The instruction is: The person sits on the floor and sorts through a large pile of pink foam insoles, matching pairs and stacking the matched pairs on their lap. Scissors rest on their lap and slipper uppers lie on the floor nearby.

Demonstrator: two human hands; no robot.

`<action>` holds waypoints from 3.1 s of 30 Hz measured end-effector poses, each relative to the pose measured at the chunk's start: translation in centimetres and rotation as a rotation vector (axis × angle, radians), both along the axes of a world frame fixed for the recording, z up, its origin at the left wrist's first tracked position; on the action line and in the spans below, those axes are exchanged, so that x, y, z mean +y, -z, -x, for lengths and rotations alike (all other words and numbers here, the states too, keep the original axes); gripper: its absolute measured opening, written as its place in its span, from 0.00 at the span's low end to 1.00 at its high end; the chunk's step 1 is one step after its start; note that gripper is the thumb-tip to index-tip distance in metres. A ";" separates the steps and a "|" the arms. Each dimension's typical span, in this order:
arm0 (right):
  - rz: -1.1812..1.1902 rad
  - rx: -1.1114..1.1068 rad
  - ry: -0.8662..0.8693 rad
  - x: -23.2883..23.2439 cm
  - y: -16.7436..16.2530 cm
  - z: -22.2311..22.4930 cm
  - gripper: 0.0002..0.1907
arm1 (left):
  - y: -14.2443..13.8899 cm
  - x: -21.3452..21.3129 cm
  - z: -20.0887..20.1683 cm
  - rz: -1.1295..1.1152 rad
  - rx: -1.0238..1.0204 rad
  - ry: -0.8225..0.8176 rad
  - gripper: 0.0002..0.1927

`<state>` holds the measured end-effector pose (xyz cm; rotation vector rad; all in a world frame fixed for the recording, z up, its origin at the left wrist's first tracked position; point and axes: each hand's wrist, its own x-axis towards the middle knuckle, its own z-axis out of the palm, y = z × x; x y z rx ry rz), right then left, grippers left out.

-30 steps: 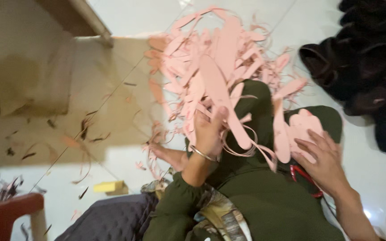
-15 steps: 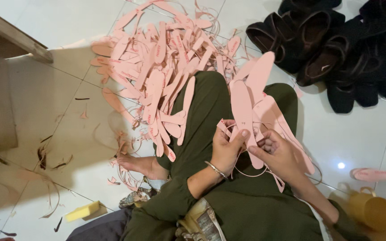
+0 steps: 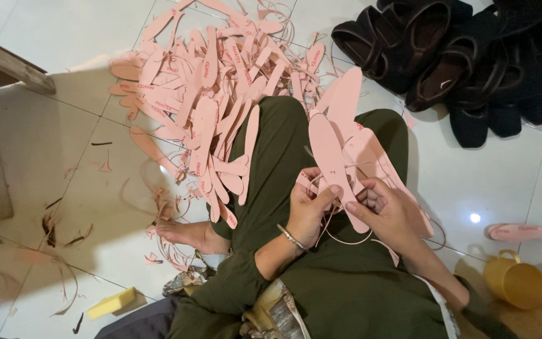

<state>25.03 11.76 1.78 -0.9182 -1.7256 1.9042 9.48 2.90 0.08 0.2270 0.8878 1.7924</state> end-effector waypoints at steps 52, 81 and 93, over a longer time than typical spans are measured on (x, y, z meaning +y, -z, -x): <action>0.256 -0.174 -0.072 3.3 -1.7 -5.5 0.19 | 6.4 1.3 -2.9 -0.128 0.373 0.318 0.15; -0.025 0.022 0.252 5.5 -1.3 -7.7 0.07 | 16.1 -6.6 26.7 1.059 1.614 -0.223 0.36; -0.425 -0.989 0.058 4.9 -1.0 -4.0 0.34 | 9.5 -4.6 24.3 1.189 1.519 -0.210 0.21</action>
